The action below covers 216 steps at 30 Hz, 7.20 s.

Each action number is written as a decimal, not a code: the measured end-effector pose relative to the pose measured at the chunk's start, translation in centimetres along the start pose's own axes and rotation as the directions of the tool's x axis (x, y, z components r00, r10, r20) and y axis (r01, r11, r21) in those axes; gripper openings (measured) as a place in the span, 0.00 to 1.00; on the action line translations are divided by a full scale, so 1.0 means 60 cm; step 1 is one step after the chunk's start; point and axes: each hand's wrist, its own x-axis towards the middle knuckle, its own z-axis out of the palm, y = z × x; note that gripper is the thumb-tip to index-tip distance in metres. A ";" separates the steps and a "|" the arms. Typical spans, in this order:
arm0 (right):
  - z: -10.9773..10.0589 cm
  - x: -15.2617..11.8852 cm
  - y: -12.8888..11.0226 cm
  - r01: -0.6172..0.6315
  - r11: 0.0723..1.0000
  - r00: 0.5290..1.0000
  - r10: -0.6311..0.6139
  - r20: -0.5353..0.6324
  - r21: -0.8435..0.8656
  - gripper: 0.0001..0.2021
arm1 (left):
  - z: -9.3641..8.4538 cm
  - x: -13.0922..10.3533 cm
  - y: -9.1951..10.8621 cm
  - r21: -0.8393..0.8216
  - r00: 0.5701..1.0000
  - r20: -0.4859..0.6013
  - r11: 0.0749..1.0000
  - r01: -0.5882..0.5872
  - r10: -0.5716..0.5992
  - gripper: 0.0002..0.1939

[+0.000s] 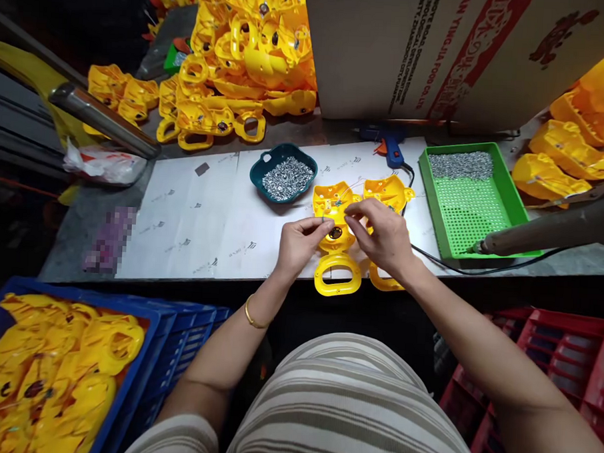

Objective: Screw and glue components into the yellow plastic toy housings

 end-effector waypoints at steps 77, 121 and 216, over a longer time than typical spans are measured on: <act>-0.021 0.054 -0.009 -0.344 0.767 0.901 0.431 0.038 -0.541 0.22 | -0.026 0.021 -0.049 0.215 0.970 0.204 0.973 0.089 -0.134 0.44; -0.034 0.024 0.034 -0.374 0.919 0.905 0.332 0.268 0.124 0.10 | -0.012 0.047 0.014 0.067 0.967 0.081 0.967 -0.247 0.242 0.11; 0.011 -0.052 -0.016 0.028 0.904 0.975 0.070 0.213 -0.427 0.14 | -0.048 -0.041 0.000 0.662 0.911 0.095 0.659 -0.359 0.401 0.31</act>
